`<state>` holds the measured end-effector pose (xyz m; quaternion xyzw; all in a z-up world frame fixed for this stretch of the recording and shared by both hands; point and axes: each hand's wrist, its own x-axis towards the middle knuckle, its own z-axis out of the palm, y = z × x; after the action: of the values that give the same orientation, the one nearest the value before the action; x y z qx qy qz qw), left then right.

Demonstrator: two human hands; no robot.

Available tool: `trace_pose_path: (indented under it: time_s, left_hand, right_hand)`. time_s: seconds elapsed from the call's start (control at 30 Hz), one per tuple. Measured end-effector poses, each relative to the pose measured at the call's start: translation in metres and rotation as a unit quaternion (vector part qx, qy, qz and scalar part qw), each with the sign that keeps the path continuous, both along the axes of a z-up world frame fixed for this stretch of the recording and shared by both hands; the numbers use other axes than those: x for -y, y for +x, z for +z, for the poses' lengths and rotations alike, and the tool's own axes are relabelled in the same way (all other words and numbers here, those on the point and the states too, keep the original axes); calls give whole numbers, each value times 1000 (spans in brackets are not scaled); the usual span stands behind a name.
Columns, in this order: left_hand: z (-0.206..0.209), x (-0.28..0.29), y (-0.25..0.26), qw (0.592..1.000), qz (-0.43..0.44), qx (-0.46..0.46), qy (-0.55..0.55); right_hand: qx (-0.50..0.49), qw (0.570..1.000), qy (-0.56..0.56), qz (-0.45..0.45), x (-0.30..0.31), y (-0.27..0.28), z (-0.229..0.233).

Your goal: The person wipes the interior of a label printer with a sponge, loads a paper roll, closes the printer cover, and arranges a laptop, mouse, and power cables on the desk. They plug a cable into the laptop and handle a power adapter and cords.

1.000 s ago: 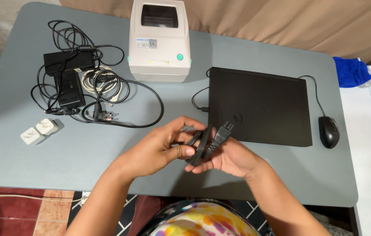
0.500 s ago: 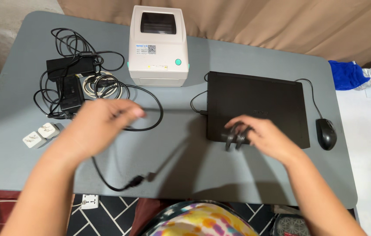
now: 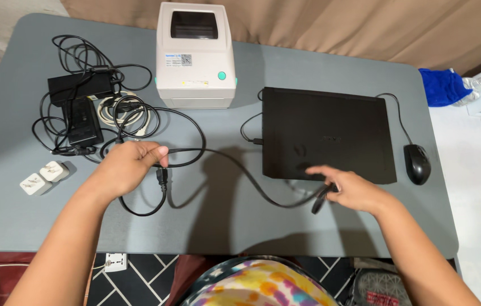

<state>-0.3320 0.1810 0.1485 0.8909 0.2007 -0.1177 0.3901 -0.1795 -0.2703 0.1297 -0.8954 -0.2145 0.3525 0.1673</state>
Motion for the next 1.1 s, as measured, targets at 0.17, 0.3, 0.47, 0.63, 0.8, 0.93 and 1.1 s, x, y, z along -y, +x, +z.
trace_pose_path:
  time_s: [0.17, 0.3, 0.47, 0.63, 0.8, 0.93, 1.1]
  left_hand:
    - [26, -20, -5, 988, 7, 37, -147]
    - [50, -28, -1, 987, 7, -85, -133]
    - [42, -5, -9, 943, -102, -234, -215]
    - [-8, 36, -2, 974, -129, -109, -153]
    - [-36, 61, 11, 986, -50, 129, 93]
    - [-47, 76, 23, 978, -22, 133, 159]
    - [-60, 94, 28, 972, -67, 131, 184]
  right_hand:
    - [-140, 971, 142, -135, 21, -2, 7]
    - [-143, 957, 162, -192, 22, 3, 0]
    - [-195, 940, 278, -37, 6, 2, -8]
    - [-169, 923, 316, -140, -24, -7, -12]
    - [-281, 852, 392, -203, -40, -15, -11]
    - [-380, 770, 457, -230, -49, -26, -7]
    - [-420, 746, 434, -280, -49, -40, 5]
